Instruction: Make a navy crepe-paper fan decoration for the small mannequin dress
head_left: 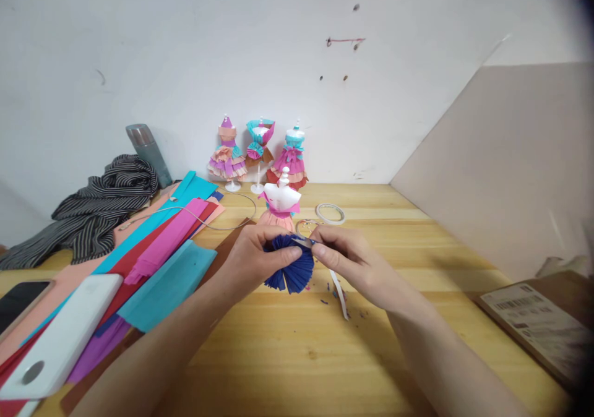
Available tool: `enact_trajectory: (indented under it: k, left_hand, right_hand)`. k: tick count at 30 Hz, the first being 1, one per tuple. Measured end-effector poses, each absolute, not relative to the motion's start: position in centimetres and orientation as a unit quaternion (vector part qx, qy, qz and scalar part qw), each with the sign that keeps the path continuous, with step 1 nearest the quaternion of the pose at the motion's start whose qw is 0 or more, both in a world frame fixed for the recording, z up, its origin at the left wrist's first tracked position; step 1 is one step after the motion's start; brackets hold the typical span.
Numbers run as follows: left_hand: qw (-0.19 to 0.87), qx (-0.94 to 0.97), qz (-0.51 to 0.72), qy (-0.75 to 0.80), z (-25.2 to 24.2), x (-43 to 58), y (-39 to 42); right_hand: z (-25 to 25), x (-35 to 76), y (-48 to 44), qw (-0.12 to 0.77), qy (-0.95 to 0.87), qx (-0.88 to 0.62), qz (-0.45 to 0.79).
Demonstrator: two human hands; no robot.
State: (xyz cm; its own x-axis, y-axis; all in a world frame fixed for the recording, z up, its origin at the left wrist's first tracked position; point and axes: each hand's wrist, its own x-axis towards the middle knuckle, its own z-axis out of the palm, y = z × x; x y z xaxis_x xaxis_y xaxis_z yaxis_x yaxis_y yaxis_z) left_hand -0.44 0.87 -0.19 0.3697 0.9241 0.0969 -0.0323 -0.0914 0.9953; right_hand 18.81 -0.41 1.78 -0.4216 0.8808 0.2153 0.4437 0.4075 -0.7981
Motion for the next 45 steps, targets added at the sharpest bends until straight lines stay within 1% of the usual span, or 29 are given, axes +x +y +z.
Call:
enact_trajectory:
  k: [9,16,23,30,45]
  left_hand:
    - [0.571,0.606,0.414,0.368,-0.04,-0.53,0.74]
    - [0.59,0.621,0.38,0.349,0.3,-0.91,0.81]
    - [0.586,0.609,0.411,0.342,0.14,-0.94,0.76]
    - [0.585,0.615,0.402,0.344,-0.03,-1.03,0.7]
    - [0.519,0.66,0.397,0.371,0.64,-1.37,0.87]
  right_hand:
    - [1.68,18.7,-0.4,0.334,-0.769,-0.425,0.342]
    - [1.68,18.75,-0.29,0.328,-0.771,-0.426,0.342]
    - [1.58,18.85,-0.16,0.335,-0.761,-0.416,0.368]
    - [1.82,18.79,-0.12,0.326,-0.759,-0.42,0.377]
    - [1.88,18.82,-0.12,0.315,-0.781,-0.427,0.33]
